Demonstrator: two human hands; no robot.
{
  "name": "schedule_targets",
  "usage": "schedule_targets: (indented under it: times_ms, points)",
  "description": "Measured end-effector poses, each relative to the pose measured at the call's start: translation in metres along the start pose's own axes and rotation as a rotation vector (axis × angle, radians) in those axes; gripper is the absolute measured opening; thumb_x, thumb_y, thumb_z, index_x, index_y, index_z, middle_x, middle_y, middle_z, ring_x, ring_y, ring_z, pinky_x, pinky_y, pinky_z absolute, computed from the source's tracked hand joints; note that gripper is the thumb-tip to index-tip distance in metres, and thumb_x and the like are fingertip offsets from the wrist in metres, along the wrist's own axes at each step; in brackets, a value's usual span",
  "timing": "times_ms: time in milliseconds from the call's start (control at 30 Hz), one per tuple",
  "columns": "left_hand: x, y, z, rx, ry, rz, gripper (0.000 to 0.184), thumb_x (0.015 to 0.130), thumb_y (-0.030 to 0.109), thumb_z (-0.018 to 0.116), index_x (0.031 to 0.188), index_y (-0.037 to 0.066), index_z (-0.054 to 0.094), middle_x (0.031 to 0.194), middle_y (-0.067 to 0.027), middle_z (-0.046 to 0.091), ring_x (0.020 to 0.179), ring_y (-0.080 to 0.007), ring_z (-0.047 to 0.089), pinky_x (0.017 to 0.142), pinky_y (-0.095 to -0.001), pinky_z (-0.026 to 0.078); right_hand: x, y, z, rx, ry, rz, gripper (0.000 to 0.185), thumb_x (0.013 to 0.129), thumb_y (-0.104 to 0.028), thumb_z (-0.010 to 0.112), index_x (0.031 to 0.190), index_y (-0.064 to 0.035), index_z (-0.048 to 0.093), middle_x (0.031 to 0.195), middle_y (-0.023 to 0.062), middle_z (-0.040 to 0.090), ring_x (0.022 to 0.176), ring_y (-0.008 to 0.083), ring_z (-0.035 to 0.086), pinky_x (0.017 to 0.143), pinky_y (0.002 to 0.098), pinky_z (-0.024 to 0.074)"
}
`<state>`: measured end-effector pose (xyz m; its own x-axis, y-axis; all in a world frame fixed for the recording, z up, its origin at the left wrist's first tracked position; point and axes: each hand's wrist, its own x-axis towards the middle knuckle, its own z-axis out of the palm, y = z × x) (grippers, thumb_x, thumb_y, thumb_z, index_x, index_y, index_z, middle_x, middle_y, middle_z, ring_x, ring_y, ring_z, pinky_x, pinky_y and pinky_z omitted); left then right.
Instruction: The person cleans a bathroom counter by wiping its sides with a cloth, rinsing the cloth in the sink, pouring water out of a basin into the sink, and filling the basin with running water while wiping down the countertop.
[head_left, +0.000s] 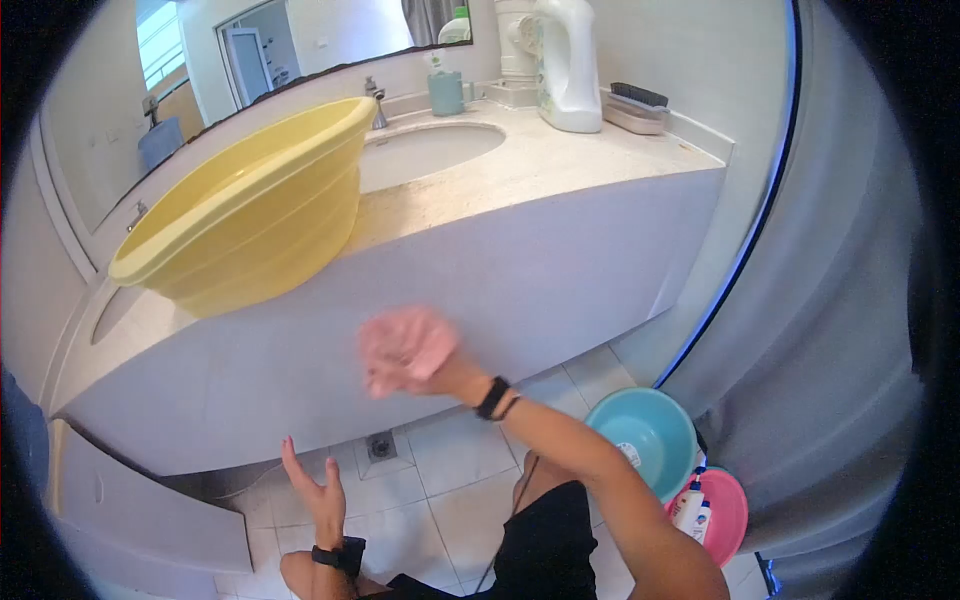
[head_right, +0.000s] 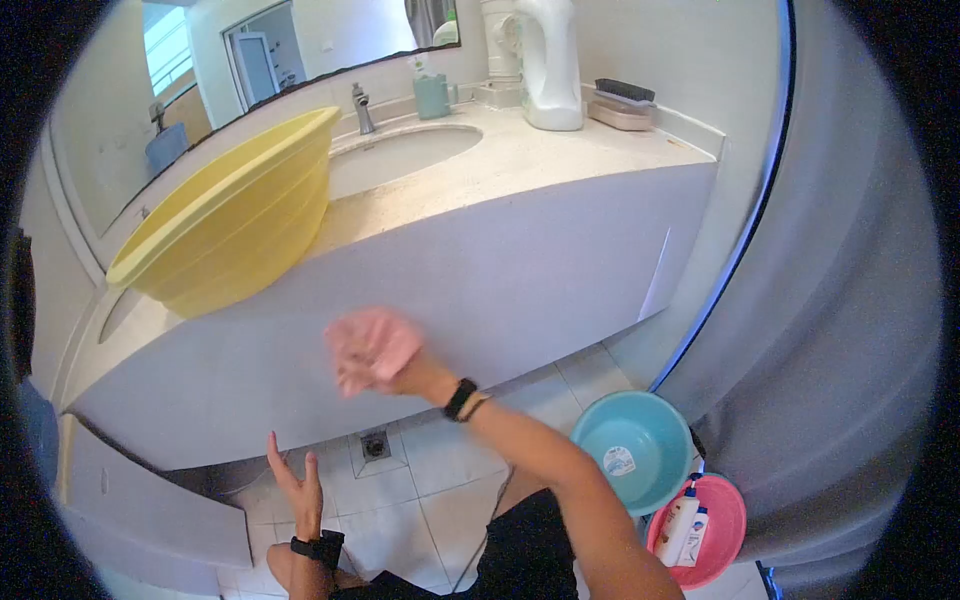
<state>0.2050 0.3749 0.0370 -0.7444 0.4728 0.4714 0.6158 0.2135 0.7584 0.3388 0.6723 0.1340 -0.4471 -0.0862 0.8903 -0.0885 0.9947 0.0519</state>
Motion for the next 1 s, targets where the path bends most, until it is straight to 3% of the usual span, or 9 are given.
schedule_targets:
  times_ms: [167,367,500,600,667,833,867,900,1000]
  points:
    - [0.027,0.031,0.004,-0.145,0.033,-0.029,0.082,0.091,0.012,0.063,0.158,0.004,0.016,0.163,-0.0196,0.019,0.151,-0.034,0.018,0.119,-0.0493,0.018,-0.005,0.092,-0.143,-0.656,0.368,0.205,0.065,0.086,-0.053,0.065,0.132,-0.009,0.055,0.134,0.0204,0.055,0.127,0.0416,0.046,0.11,0.0541,0.0315]
    - [0.055,0.073,0.012,-0.143,0.091,0.035,0.087,0.09,0.012,0.064,0.159,0.004,0.01,0.164,-0.0205,0.013,0.153,-0.0335,0.011,0.121,-0.0488,0.012,0.027,0.127,-0.205,-0.505,0.67,0.449,0.034,0.082,-0.025,0.066,0.106,-0.0018,0.068,0.113,0.0195,0.064,0.114,0.0376,0.054,0.104,0.0468,0.0371]
    - [0.061,0.082,0.025,0.005,0.045,0.106,0.09,0.089,0.011,0.065,0.159,0.004,0.008,0.164,-0.0236,0.011,0.152,-0.0393,0.005,0.121,-0.0488,0.007,0.099,0.049,-0.146,-0.344,0.188,0.436,0.026,0.081,-0.028,0.065,0.087,-0.0025,0.068,0.078,0.0167,0.062,0.081,0.0371,0.061,0.078,0.0485,0.0455]
    - [0.065,0.085,0.031,0.076,0.017,0.106,0.092,0.087,0.011,0.066,0.159,0.004,0.008,0.163,-0.0264,0.01,0.152,-0.0435,0.002,0.121,-0.0486,0.006,0.125,0.035,-0.136,-0.367,-0.021,0.45,0.028,0.082,-0.033,0.06,0.09,-0.0077,0.07,0.078,0.0166,0.065,0.08,0.0351,0.065,0.076,0.0486,0.0478]
    - [0.063,0.084,0.034,0.058,0.026,0.138,0.092,0.087,0.01,0.066,0.159,0.004,0.009,0.163,-0.0282,0.01,0.151,-0.0454,0.0,0.121,-0.0486,0.006,0.143,0.044,-0.156,0.038,-0.35,0.573,0.028,0.083,-0.036,0.057,0.099,-0.0171,0.07,0.089,0.015,0.07,0.089,0.0302,0.068,0.081,0.0466,0.0497]
    - [0.064,0.087,0.028,0.132,0.034,0.113,0.096,0.083,0.011,0.069,0.158,0.004,0.012,0.159,-0.034,0.014,0.15,-0.0482,0.005,0.121,-0.0485,0.011,0.082,0.214,-0.217,-0.333,-0.521,0.417,0.04,0.089,-0.048,0.046,0.116,-0.0295,0.068,0.104,0.0003,0.074,0.098,0.0225,0.069,0.089,0.0407,0.0495]
    - [0.065,0.086,0.025,0.133,0.037,0.114,0.096,0.083,0.011,0.069,0.158,0.004,0.012,0.159,-0.034,0.014,0.15,-0.0482,0.005,0.121,-0.0485,0.011,0.082,0.224,-0.242,-0.389,-0.689,0.817,0.047,0.091,-0.05,0.039,0.114,-0.0229,0.069,0.113,0.0018,0.072,0.104,0.0203,0.068,0.095,0.0438,0.0461]
    - [0.065,0.086,0.024,0.15,0.028,0.143,0.096,0.082,0.011,0.07,0.158,0.004,0.013,0.159,-0.0337,0.017,0.15,-0.0484,0.007,0.12,-0.0481,0.012,0.09,0.215,-0.254,-0.349,-0.653,1.069,0.053,0.093,-0.052,0.034,0.117,-0.0215,0.07,0.125,0.0044,0.068,0.114,0.0247,0.065,0.104,0.0445,0.0414]
    - [0.065,0.083,0.021,0.156,0.015,0.164,0.094,0.081,0.011,0.07,0.158,0.003,0.016,0.157,-0.0325,0.023,0.149,-0.0483,0.01,0.12,-0.0473,0.015,0.114,0.213,-0.2,-0.485,-0.749,1.015,0.063,0.098,-0.051,0.022,0.128,-0.0192,0.066,0.135,0.0156,0.061,0.128,0.0386,0.054,0.113,0.0491,0.0336]
